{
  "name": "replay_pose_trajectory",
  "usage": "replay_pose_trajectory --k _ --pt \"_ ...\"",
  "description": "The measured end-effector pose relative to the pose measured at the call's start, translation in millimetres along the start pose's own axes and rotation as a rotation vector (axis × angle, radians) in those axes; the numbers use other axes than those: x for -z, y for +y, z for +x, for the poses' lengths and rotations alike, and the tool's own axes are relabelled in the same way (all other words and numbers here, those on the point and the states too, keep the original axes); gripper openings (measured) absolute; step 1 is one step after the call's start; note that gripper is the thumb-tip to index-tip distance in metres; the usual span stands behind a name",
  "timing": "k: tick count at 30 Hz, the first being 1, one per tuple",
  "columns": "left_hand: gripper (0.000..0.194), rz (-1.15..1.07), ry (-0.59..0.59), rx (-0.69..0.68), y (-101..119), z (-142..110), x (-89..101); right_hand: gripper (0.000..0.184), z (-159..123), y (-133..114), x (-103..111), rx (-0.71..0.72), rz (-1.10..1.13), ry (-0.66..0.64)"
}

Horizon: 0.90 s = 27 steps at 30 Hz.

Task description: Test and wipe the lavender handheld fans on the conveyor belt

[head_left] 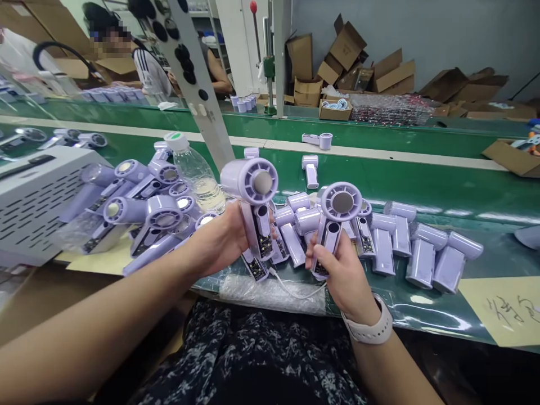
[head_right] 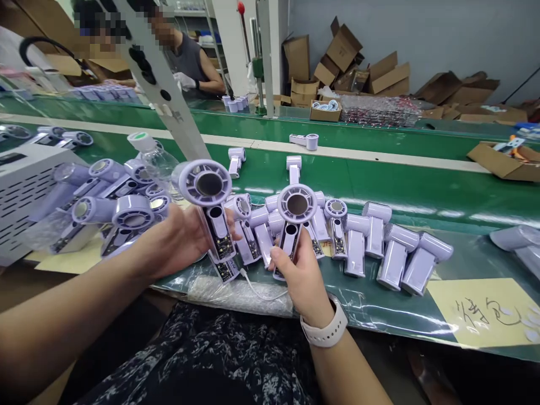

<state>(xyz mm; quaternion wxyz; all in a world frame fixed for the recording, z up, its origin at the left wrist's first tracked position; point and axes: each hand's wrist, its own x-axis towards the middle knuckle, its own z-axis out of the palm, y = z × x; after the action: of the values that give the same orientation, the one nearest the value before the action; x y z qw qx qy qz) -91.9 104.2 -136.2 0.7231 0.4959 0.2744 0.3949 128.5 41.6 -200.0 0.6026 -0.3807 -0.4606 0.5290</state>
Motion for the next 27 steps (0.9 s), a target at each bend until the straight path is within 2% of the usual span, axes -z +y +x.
replay_pose_trajectory --k 3,5,9,16,22,25,27 --pt "0.048 -0.114 -0.049 -0.061 -12 -5 -17.4 0.018 -7 -4 3 -0.016 0.136 -0.038" --pt "0.051 -0.178 -0.085 -0.117 -25 -8 -30.3 0.021 -12 -6 3 -0.016 0.157 -0.071" --pt "0.039 -0.174 -0.134 -0.154 -47 -4 -45.2 0.027 -20 -4 3 -0.038 0.138 -0.103" --pt "0.037 -0.146 -0.180 -0.118 -51 3 -45.7 0.023 -22 -3 2 -0.062 0.216 -0.042" --pt "0.042 -0.193 -0.142 -0.116 -48 -2 -42.2 0.017 -22 -6 -2 -0.082 0.314 -0.055" --pt "0.044 -0.244 -0.171 -0.106 -43 -7 -40.7 0.016 -23 -7 -1 -0.098 0.312 -0.089" --pt "0.045 -0.256 -0.147 -0.095 -41 -9 -40.4 0.018 -23 -7 -1 -0.114 0.286 -0.081"
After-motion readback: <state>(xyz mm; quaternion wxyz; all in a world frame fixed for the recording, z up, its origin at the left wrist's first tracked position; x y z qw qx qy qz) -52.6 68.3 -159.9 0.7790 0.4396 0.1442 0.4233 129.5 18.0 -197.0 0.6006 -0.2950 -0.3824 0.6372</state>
